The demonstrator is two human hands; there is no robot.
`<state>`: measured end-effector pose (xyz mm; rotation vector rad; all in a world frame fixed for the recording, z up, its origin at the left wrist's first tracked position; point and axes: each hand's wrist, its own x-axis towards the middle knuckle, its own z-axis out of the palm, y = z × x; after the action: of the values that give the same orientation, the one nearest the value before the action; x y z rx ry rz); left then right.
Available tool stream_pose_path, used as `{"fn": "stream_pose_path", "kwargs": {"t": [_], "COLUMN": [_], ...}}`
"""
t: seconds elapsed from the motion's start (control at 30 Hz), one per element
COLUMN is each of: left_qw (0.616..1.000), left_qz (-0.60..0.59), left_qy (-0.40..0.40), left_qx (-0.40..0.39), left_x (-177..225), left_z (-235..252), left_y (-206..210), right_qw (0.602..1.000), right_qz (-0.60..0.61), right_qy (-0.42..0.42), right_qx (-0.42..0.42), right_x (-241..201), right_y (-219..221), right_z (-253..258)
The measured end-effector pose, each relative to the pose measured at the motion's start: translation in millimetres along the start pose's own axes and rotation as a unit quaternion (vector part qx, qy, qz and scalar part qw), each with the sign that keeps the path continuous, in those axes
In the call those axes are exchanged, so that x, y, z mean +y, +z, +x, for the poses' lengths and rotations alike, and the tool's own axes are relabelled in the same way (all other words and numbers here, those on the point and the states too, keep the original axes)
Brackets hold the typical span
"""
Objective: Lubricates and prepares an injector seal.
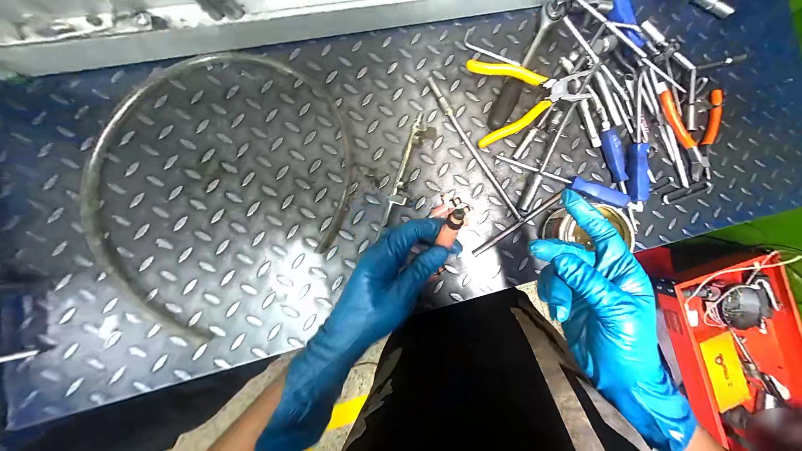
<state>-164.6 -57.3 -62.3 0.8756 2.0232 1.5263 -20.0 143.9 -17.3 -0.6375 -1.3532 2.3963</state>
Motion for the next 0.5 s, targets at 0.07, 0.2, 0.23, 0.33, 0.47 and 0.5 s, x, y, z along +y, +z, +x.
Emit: {"fn": "stream_pose_path", "kwargs": {"t": [0.07,0.2,0.23,0.33,0.47,0.5], "left_qw": [0.976,0.944,0.941,0.934,0.923,0.920], "left_qz": [-0.213,-0.326,-0.332,-0.350,-0.374,-0.381], "left_qy": [-0.042,-0.012,-0.012,-0.020,-0.031,-0.032], "left_qx": [-0.016,-0.059,-0.062,-0.069,-0.086,-0.088], "left_x": [27.3,42.6,44.3,46.3,47.7,47.5], "left_z": [0.2,6.1,6.5,6.1,5.4,5.1], "left_y": [16.8,40.6,43.5,46.3,44.7,44.4], "right_qw": [0.999,0.998,0.998,0.996,0.997,0.997], "right_qz": [0.015,0.025,0.026,0.040,0.033,0.030], "right_qy": [-0.022,-0.049,-0.053,-0.059,-0.059,-0.060], "right_qx": [-0.025,-0.038,-0.038,-0.047,-0.039,-0.039], "right_x": [-3.0,-10.2,-11.2,-11.1,-12.2,-11.9], "right_y": [4.6,12.6,13.5,12.9,15.7,16.4], "right_z": [4.6,11.5,12.6,13.5,13.0,12.9]}}
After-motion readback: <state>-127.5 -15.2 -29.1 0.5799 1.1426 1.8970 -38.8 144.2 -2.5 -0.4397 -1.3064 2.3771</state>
